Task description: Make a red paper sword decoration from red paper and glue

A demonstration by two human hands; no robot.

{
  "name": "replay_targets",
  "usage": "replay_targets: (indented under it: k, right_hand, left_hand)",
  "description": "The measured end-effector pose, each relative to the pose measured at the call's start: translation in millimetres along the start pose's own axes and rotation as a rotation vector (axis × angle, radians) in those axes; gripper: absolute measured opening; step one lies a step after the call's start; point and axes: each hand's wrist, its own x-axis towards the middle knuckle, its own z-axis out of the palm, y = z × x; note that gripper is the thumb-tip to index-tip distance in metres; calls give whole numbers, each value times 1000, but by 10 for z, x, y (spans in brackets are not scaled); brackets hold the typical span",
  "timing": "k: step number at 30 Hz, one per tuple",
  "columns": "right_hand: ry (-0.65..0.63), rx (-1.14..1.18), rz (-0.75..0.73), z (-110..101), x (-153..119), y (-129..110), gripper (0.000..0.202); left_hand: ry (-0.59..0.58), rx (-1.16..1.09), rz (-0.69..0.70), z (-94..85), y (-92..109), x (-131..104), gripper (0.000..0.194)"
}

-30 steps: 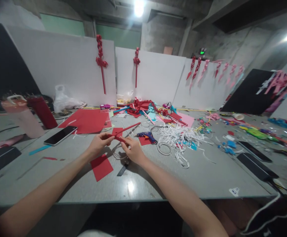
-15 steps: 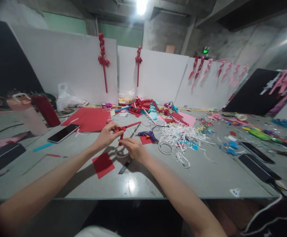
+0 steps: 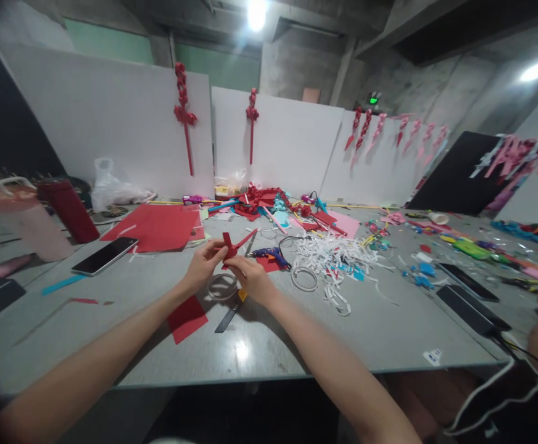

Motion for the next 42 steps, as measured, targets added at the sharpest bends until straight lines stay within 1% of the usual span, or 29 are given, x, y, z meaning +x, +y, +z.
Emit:
replay_targets:
  k: [3,6,10,12,14,17,24,27,30,33,36,38,40,42]
  right_hand:
    - [-29,62,29,-14,5,-30,25]
    - [-57,107,70,-25,11,-60,23]
    - [-36,152,107,-28,25,-97,21]
    - [-43,173,130,-24,30,-109,22]
    - [-58,193,147,-16,31,-113,22]
    - [-47,220,172,2,30,-106,21]
    - [-31,294,244,22,20,-99,22]
    - [38,329,303,39,19,-129,21]
    - [125,443,373,66,34,-178,21]
    - [184,535,444,95,60,-193,23]
    - [196,535,515,139,67,-122,25]
    - [182,516,556,180,58,-37,27]
    - [155,537,618,221,46,45,33]
    - [136,600,688,250,41,99,40]
  left_hand:
    - [28,30,-8,-64,16,-32,32]
    - [13,5,38,-103,75,-62,29]
    - [-94,-68,72,-109,166,-94,29]
    - [-147,-53,74,-106,190,-101,32]
    - [-166,-6,84,-107,195,-104,33]
    - [-164,58,104,-120,186,-104,32]
    - [-114,167,145,-140,145,-122,30]
    - [-84,222,164,-134,114,-124,29]
    - [-54,246,189,-137,72,-119,28]
    - [-49,273,207,-164,4,-111,27]
    - [-54,341,212,-199,-117,-102,25]
    - [-93,383,206,-213,-216,-97,24]
    - [-137,403,183,-213,-302,-91,23]
    - [-141,403,158,-199,-350,-84,22]
